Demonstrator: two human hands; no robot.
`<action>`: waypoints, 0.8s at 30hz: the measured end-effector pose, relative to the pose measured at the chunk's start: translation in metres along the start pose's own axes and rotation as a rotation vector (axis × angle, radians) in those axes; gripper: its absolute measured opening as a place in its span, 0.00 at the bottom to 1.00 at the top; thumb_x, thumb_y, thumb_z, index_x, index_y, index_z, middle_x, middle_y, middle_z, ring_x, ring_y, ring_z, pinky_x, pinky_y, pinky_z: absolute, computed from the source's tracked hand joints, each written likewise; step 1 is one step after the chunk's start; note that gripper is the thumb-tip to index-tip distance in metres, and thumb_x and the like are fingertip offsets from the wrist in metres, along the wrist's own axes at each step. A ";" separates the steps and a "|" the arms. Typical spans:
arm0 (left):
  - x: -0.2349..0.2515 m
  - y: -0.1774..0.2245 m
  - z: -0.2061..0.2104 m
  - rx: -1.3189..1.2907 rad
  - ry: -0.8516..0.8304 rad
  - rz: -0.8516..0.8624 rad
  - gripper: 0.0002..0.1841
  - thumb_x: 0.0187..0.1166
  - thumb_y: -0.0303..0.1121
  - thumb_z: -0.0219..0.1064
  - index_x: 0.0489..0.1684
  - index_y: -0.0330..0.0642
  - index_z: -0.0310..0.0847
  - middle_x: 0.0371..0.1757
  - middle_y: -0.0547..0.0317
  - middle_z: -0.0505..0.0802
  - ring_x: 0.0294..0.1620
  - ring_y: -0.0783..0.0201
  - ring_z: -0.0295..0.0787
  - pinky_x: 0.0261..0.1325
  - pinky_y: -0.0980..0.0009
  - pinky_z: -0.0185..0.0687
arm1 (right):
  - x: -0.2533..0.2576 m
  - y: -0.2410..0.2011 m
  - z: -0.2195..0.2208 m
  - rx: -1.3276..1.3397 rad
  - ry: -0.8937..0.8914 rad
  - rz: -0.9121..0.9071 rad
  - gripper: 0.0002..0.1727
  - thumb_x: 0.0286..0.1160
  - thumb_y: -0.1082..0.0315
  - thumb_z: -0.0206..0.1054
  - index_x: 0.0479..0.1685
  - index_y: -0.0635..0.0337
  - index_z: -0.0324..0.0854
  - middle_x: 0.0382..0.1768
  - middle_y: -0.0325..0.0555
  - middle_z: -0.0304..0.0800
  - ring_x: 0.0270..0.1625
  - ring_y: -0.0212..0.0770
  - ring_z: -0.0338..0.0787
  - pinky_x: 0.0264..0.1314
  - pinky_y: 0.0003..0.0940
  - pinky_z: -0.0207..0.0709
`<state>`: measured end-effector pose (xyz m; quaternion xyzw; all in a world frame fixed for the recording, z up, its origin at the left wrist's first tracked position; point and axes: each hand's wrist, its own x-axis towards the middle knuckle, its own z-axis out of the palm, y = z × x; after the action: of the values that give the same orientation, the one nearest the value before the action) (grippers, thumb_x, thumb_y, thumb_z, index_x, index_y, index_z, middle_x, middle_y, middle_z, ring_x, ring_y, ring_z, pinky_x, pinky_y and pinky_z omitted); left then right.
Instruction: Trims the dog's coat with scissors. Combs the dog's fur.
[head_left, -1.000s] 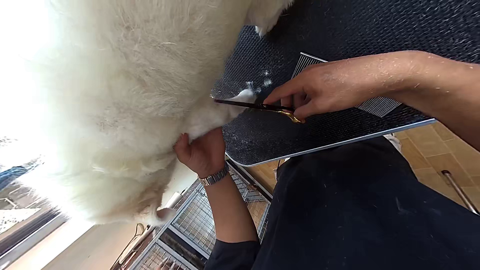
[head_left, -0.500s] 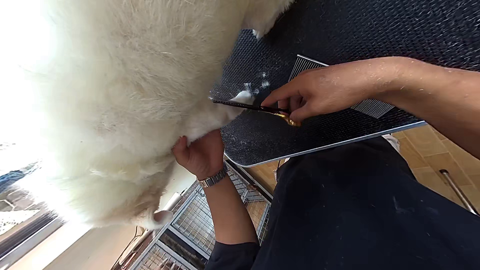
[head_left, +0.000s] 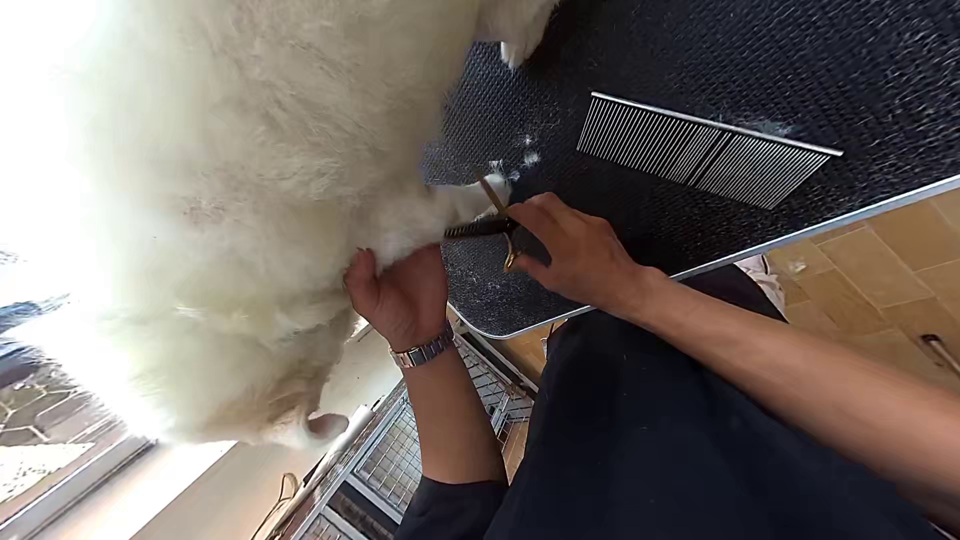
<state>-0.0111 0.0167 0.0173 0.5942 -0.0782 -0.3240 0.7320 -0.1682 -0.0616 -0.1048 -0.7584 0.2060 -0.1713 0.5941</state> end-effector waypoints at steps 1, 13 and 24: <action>0.001 0.000 0.000 0.007 -0.008 -0.002 0.19 0.69 0.42 0.75 0.56 0.49 0.83 0.60 0.54 0.91 0.68 0.54 0.85 0.75 0.46 0.77 | -0.001 -0.001 0.007 -0.031 0.028 -0.011 0.32 0.67 0.50 0.78 0.69 0.58 0.83 0.56 0.57 0.87 0.53 0.54 0.91 0.50 0.47 0.87; 0.004 0.004 -0.003 0.052 -0.117 -0.027 0.18 0.72 0.43 0.72 0.58 0.50 0.80 0.60 0.55 0.89 0.69 0.54 0.84 0.76 0.44 0.75 | 0.000 -0.006 0.037 -0.053 0.183 0.026 0.30 0.70 0.52 0.76 0.71 0.53 0.83 0.55 0.56 0.87 0.49 0.52 0.91 0.44 0.46 0.86; 0.006 0.005 -0.007 0.058 -0.138 -0.045 0.21 0.70 0.43 0.75 0.59 0.50 0.79 0.61 0.53 0.89 0.69 0.52 0.83 0.75 0.43 0.75 | 0.001 -0.005 0.040 0.010 0.244 0.021 0.23 0.72 0.73 0.69 0.70 0.55 0.84 0.46 0.55 0.88 0.37 0.51 0.91 0.31 0.44 0.84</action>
<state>-0.0012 0.0198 0.0183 0.5930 -0.1243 -0.3781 0.6999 -0.1466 -0.0280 -0.1096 -0.7268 0.2836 -0.2571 0.5703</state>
